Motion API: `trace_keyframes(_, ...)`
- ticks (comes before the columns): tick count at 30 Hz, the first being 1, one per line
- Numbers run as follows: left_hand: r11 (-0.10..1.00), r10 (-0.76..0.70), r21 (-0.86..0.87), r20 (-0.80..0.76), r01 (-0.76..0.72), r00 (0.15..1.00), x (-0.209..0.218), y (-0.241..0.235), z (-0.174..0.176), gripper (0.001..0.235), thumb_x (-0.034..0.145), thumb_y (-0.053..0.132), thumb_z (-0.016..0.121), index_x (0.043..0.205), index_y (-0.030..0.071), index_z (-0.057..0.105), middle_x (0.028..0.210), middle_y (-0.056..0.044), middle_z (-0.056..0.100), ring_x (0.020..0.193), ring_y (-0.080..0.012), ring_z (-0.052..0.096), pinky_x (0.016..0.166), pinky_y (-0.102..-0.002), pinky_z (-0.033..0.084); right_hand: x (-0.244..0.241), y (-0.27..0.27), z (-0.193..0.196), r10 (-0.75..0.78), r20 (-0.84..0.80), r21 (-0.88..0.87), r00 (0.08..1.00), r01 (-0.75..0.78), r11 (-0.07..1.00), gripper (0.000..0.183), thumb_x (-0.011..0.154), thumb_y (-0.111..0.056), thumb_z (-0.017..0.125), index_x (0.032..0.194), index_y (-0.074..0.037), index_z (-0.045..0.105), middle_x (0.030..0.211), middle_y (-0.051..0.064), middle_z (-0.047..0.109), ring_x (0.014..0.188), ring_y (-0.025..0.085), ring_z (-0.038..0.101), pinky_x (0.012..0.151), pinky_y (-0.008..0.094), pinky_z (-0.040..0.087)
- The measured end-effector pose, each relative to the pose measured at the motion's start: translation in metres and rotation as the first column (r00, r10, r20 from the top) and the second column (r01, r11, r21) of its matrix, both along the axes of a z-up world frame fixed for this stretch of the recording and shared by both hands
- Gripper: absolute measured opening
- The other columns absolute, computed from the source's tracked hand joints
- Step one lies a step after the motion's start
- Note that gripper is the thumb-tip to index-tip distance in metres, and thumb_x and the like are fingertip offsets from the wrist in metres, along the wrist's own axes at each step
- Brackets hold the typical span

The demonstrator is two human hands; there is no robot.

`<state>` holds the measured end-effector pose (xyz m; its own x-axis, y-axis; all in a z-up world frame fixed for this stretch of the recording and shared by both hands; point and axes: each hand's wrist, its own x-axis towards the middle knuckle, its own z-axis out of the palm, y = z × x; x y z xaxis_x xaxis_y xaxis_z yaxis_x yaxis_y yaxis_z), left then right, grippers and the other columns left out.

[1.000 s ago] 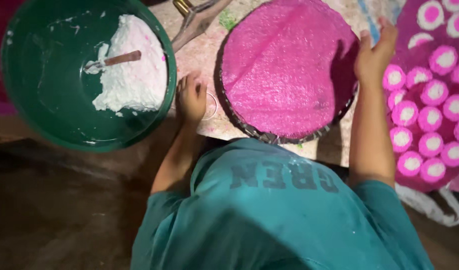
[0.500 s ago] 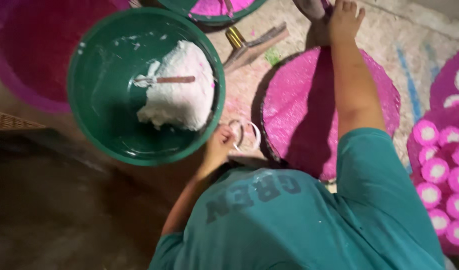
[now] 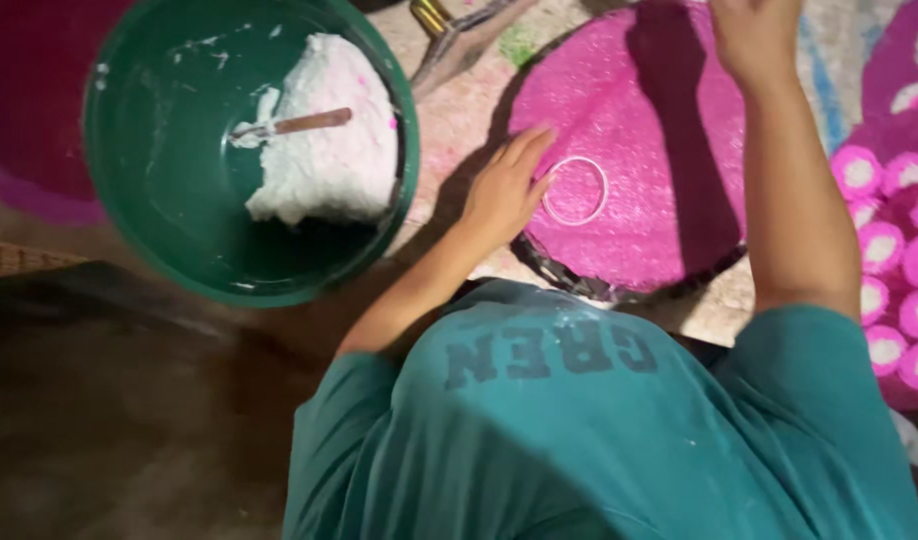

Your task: The person uses a circular cutter to cut pink glittery material into rings, then fills the centers with white powder using a small tool. The finished pieces are arranged on a pink glittery tray.

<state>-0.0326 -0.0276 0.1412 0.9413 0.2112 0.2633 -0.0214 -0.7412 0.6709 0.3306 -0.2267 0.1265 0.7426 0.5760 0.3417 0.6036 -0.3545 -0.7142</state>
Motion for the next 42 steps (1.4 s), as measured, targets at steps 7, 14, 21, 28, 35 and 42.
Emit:
trace_keyframes(7, 0.913, -0.113, 0.314, -0.421, 0.262, 0.9, 0.091, -0.033, -0.013, 0.071, 0.102, 0.059, 0.044, 0.159, 0.016, 0.037, 0.169, -0.006, 0.026, 0.157, -0.0323, 0.017, 0.127, -0.051, 0.012, -0.127, -0.122, 0.078, 0.189, -0.529, 0.47, 0.827, 0.1, 0.877, 0.032, 0.099, -0.005, 0.045, 0.128, 0.002, 0.056, 0.083, 0.008, 0.059, 0.07, 0.018, 0.062, 0.059, 0.031, 0.052)
trace_keyframes(14, 0.942, -0.129, 0.309, -0.022, 0.13, 0.991, 0.062, -0.053, 0.069, 0.091, 0.082, 0.046, 0.072, 0.152, 0.0, 0.037, 0.155, -0.022, 0.04, 0.146, -0.0368, 0.034, 0.12, -0.059, 0.012, -0.187, -0.165, 0.142, 0.231, -0.38, 0.096, 0.896, -0.21, 0.973, 0.027, 0.11, -0.02, 0.057, 0.113, 0.006, 0.064, 0.089, 0.015, 0.069, 0.074, 0.026, 0.064, 0.067, 0.037, 0.052)
trace_keyframes(21, 0.64, -0.74, -0.259, 0.048, 0.724, 0.671, -0.007, -0.138, 0.205, 0.019, 0.096, 0.007, 0.06, 0.113, 0.008, 0.069, 0.103, -0.013, 0.072, 0.099, -0.0255, 0.073, 0.081, -0.036, 0.057, -0.238, -0.124, 0.241, 0.78, 0.132, -0.282, 0.611, -0.732, 0.621, 0.042, 0.095, -0.032, 0.067, 0.122, 0.001, 0.065, 0.094, 0.014, 0.068, 0.086, 0.03, 0.07, 0.072, 0.041, 0.057)
trace_keyframes(28, 0.787, -0.532, -0.045, -0.553, 0.615, 0.641, -0.074, -0.059, 0.259, 0.032, 0.083, 0.04, 0.073, 0.104, 0.017, 0.065, 0.081, -0.007, 0.07, 0.074, -0.0313, 0.07, 0.061, -0.044, 0.052, -0.246, -0.041, 0.275, 0.975, 0.05, -0.105, 0.214, -0.97, 0.219, 0.046, 0.086, -0.045, 0.073, 0.096, -0.001, 0.061, 0.078, 0.014, 0.059, 0.07, 0.035, 0.062, 0.057, 0.045, 0.047)
trace_keyframes(35, 0.889, -0.446, -0.152, -0.5, 0.431, 0.743, -0.149, 0.054, 0.242, 0.019, 0.09, 0.032, 0.065, 0.103, 0.019, 0.066, 0.079, -0.006, 0.072, 0.07, -0.024, 0.074, 0.059, -0.038, 0.056, -0.289, 0.005, 0.242, 0.948, -0.314, 0.275, 0.042, -0.952, 0.134, 0.026, 0.104, -0.031, 0.065, 0.094, -0.007, 0.067, 0.078, 0.014, 0.056, 0.073, 0.035, 0.062, 0.06, 0.045, 0.043)
trace_keyframes(42, 0.937, -0.265, -0.328, -0.442, 0.12, 0.857, -0.193, 0.19, 0.201, 0.021, 0.095, 0.028, 0.064, 0.109, 0.013, 0.066, 0.084, -0.007, 0.07, 0.074, -0.0207, 0.07, 0.062, -0.035, 0.054, -0.243, 0.087, 0.301, 0.732, 0.582, -0.47, 0.353, -0.589, 0.658, 0.029, 0.092, -0.039, 0.069, 0.082, -0.012, 0.064, 0.072, 0.003, 0.06, 0.06, 0.018, 0.06, 0.046, 0.034, 0.042)
